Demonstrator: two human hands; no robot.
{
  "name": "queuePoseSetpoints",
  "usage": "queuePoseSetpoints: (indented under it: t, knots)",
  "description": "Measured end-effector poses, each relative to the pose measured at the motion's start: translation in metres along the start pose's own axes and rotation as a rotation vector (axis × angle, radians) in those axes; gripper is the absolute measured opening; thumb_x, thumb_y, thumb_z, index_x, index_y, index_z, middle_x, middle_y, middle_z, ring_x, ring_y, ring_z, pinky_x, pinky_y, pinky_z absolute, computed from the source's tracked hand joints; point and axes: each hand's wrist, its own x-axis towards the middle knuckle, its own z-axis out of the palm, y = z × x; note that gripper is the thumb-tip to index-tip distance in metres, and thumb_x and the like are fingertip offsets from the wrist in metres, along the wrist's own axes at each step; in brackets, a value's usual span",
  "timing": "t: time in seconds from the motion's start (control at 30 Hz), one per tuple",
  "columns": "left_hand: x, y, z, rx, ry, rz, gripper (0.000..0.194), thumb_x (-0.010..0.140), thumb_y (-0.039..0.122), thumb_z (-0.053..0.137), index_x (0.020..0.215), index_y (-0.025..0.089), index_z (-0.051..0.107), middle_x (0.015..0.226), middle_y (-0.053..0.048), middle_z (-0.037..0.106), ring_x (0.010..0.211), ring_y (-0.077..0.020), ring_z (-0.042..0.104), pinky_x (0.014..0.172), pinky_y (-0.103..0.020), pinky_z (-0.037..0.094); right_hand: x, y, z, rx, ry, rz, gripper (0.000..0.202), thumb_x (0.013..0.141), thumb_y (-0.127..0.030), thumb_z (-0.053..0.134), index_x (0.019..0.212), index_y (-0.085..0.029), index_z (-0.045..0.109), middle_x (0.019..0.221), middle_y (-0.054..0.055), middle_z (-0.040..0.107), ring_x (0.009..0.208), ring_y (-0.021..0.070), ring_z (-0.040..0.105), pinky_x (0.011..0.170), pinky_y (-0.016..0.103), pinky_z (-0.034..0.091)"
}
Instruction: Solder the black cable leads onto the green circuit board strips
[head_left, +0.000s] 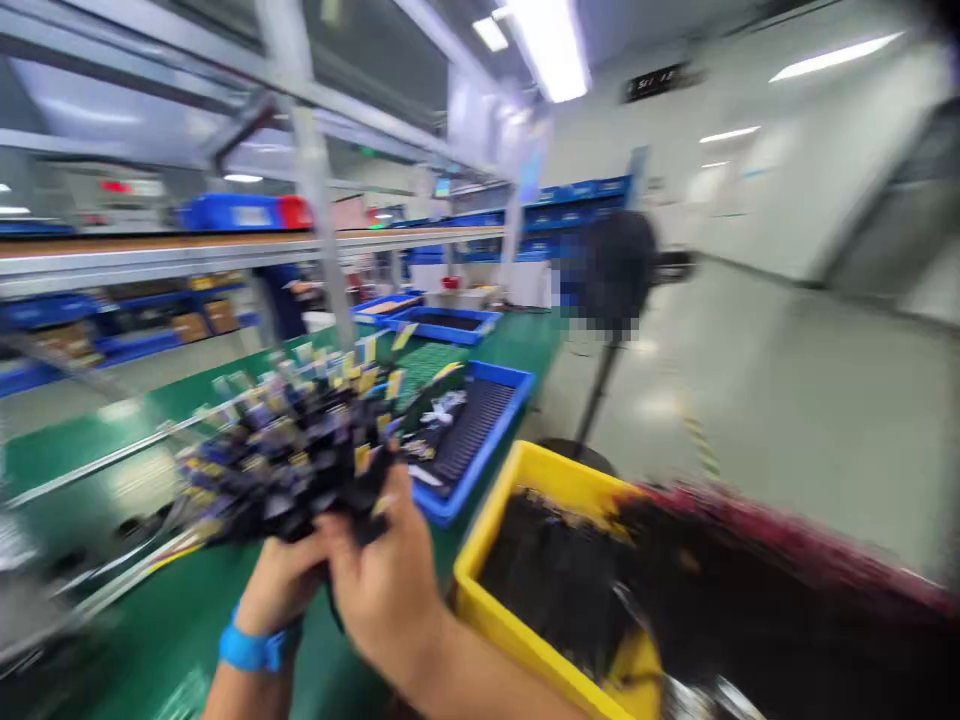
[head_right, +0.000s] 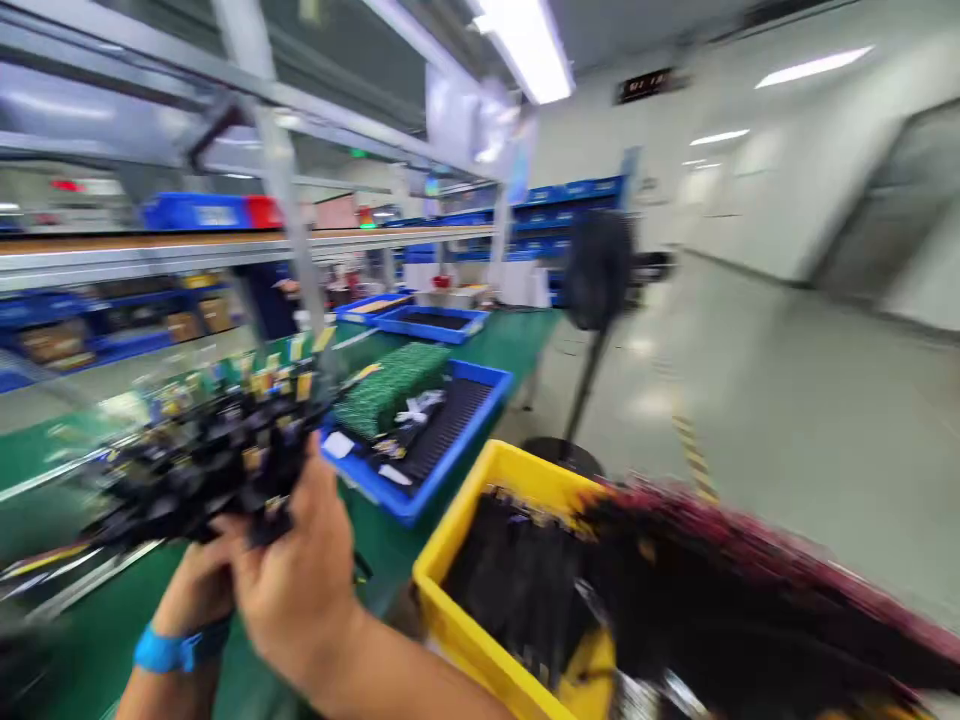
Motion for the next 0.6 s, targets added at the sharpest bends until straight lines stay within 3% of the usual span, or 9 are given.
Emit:
queuePoseSetpoints:
  t: [0.03,0.1,0.17,0.23,0.37,0.47,0.6]
  knots:
    - [-0.009,0.01,-0.01,0.009,0.069,0.021,0.041,0.051,0.044,0.077,0.084,0.02,0.071,0.087,-0.004,0.071,0.099,-0.0317,0.06,0.093,-0.044,0.047,0.003,-0.005,0.003,0.102,-0.016,0.009,0.044,0.09,-0.041,0.037,0.122,-0.012,0.047,0.117,0.019,0.055,0.11,0.0306,0.053,0.089,0.045,0.048]
    - [-0.029,0.031,-0.029,0.075,0.087,0.12,0.041,0.058,0.04,0.075,0.094,0.02,0.069,0.101,-0.004,0.069,0.104,-0.0288,0.058,0.099,-0.043,0.041,0.003,-0.02,0.018,0.302,-0.033,-0.029,0.035,0.092,-0.036,0.037,0.114,-0.016,0.054,0.11,0.015,0.059,0.106,0.0264,0.056,0.086,0.04,0.049]
    - [-0.052,0.054,-0.048,0.246,0.157,0.211,0.041,0.062,0.038,0.072,0.099,0.021,0.068,0.107,-0.003,0.067,0.107,-0.0274,0.057,0.098,-0.041,0.042,-0.007,-0.044,0.036,0.488,-0.078,-0.041,0.032,0.091,-0.035,0.04,0.115,-0.018,0.054,0.111,0.013,0.059,0.112,0.0263,0.053,0.093,0.043,0.044]
    - [-0.083,0.079,-0.069,0.403,0.275,0.235,0.038,0.064,0.036,0.071,0.099,0.022,0.068,0.107,-0.002,0.067,0.108,-0.0263,0.057,0.097,-0.039,0.043,-0.025,-0.079,0.053,0.695,-0.153,0.07,0.035,0.091,-0.038,0.04,0.118,-0.018,0.052,0.115,0.013,0.058,0.114,0.0264,0.051,0.095,0.045,0.041]
    - [-0.157,0.129,-0.121,0.737,0.472,0.171,0.039,0.065,0.03,0.07,0.103,0.024,0.066,0.106,0.001,0.067,0.11,-0.0247,0.055,0.101,-0.038,0.04,-0.067,-0.166,0.084,1.101,-0.426,0.389,0.047,0.091,-0.048,0.032,0.124,-0.017,0.046,0.113,0.013,0.059,0.107,0.0228,0.057,0.088,0.04,0.048]
    - [-0.209,0.165,-0.179,0.891,0.568,0.102,0.04,0.066,0.032,0.068,0.104,0.021,0.065,0.101,0.0,0.069,0.099,-0.0236,0.06,0.094,-0.036,0.045,-0.088,-0.243,0.12,1.231,-0.594,0.471,0.057,0.087,-0.056,0.032,0.124,-0.014,0.047,0.124,0.013,0.053,0.12,0.023,0.046,0.102,0.041,0.036]
    - [-0.259,0.217,-0.295,1.086,0.701,-0.015,0.054,0.058,0.043,0.071,0.105,0.018,0.064,0.102,-0.002,0.068,0.098,-0.0256,0.06,0.091,-0.037,0.047,-0.1,-0.359,0.19,1.399,-0.787,0.521,0.059,0.088,-0.054,0.028,0.126,-0.013,0.046,0.133,0.01,0.047,0.13,0.0211,0.032,0.112,0.04,0.017]
